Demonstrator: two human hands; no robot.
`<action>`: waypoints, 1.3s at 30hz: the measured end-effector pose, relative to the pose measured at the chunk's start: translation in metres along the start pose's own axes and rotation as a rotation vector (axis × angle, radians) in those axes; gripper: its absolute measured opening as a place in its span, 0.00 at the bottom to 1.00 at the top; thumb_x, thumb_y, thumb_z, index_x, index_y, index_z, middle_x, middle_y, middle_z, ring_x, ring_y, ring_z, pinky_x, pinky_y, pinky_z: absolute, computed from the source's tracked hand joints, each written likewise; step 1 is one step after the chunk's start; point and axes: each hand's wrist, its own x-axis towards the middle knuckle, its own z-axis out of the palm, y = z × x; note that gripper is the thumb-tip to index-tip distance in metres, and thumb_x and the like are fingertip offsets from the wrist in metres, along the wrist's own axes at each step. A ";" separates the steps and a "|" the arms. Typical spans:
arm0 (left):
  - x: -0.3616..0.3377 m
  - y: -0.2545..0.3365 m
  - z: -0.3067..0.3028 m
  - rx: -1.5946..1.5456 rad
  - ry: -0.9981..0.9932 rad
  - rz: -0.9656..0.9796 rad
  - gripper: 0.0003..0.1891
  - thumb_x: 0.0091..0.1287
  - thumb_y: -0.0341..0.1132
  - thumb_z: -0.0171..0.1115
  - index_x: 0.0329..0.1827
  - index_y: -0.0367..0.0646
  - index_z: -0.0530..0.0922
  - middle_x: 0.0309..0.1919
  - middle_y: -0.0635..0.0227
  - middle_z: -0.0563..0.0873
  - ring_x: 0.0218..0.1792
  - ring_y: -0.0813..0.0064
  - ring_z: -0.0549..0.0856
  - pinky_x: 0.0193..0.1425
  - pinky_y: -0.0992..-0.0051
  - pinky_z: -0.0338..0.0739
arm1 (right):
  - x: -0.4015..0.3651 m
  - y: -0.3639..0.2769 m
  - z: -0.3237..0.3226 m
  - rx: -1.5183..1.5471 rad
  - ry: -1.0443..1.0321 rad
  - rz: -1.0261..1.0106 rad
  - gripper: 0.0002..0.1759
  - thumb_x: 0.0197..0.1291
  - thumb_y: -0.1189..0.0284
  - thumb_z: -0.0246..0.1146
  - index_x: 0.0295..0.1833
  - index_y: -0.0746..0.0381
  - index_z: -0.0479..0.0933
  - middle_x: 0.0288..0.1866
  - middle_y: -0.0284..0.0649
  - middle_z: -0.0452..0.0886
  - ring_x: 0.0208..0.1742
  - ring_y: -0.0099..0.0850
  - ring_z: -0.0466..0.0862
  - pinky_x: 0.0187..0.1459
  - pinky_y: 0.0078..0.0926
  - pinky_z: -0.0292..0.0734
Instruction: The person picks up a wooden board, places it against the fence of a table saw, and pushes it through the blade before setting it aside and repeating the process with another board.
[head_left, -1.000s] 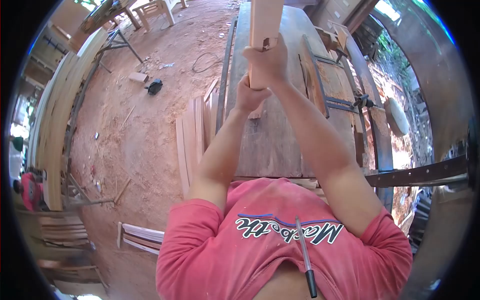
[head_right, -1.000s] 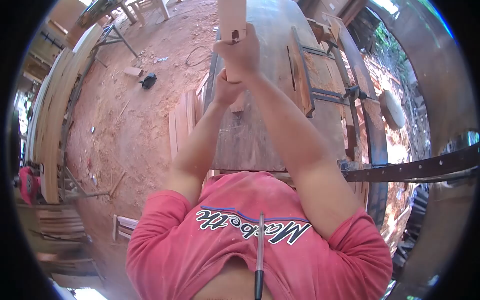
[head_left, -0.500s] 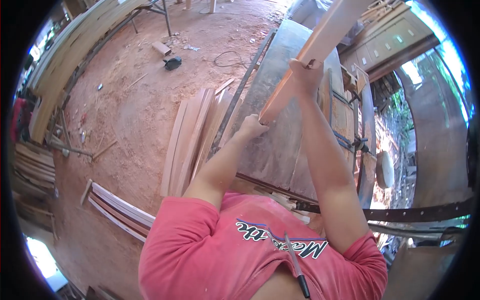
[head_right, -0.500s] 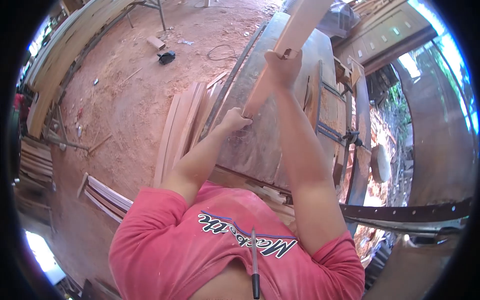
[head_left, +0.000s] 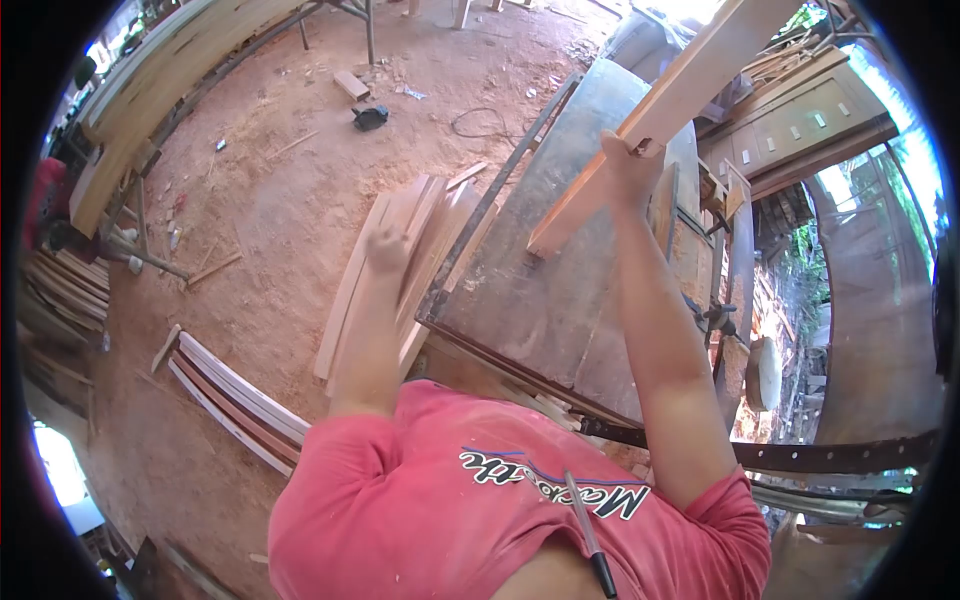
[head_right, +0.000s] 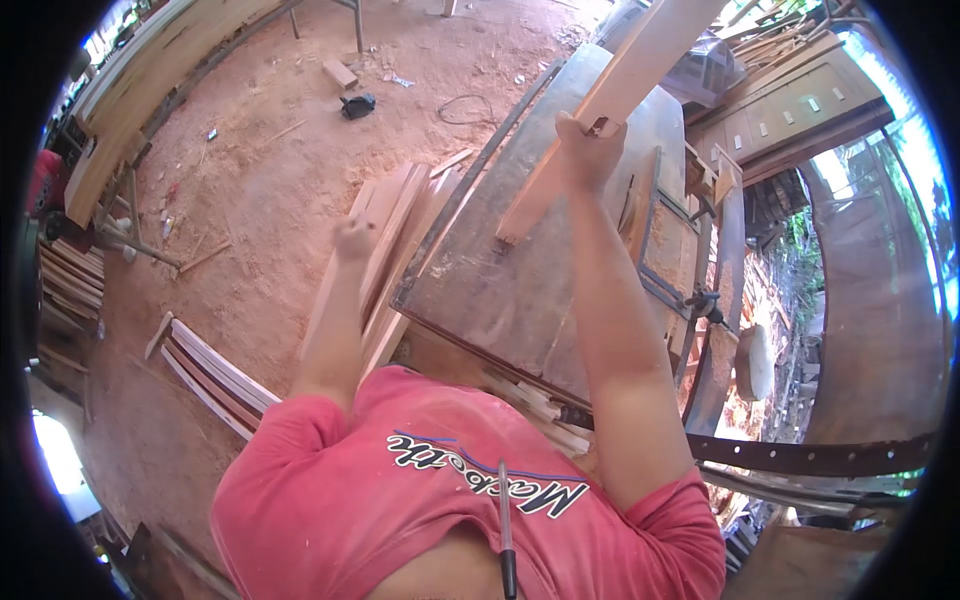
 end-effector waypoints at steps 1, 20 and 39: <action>0.008 -0.040 -0.014 0.056 0.184 0.211 0.15 0.65 0.37 0.67 0.45 0.32 0.84 0.32 0.55 0.89 0.33 0.64 0.88 0.38 0.66 0.81 | 0.000 0.004 -0.002 0.004 -0.002 -0.039 0.28 0.49 0.71 0.75 0.53 0.66 0.70 0.42 0.37 0.78 0.37 0.25 0.79 0.40 0.26 0.77; -0.123 0.040 -0.240 0.475 -0.474 0.100 0.30 0.43 0.24 0.73 0.56 0.38 0.82 0.35 0.68 0.90 0.35 0.79 0.86 0.40 0.72 0.83 | -0.061 -0.052 0.044 1.175 -0.269 0.544 0.21 0.59 0.72 0.69 0.55 0.67 0.72 0.41 0.44 0.80 0.43 0.36 0.84 0.45 0.39 0.85; -0.071 0.304 -0.125 -1.259 -0.344 0.849 0.39 0.74 0.63 0.49 0.72 0.36 0.65 0.67 0.51 0.73 0.64 0.53 0.79 0.69 0.49 0.73 | -0.178 -0.190 0.065 1.242 -0.360 0.785 0.22 0.73 0.57 0.61 0.60 0.62 0.70 0.52 0.43 0.80 0.52 0.34 0.82 0.54 0.38 0.79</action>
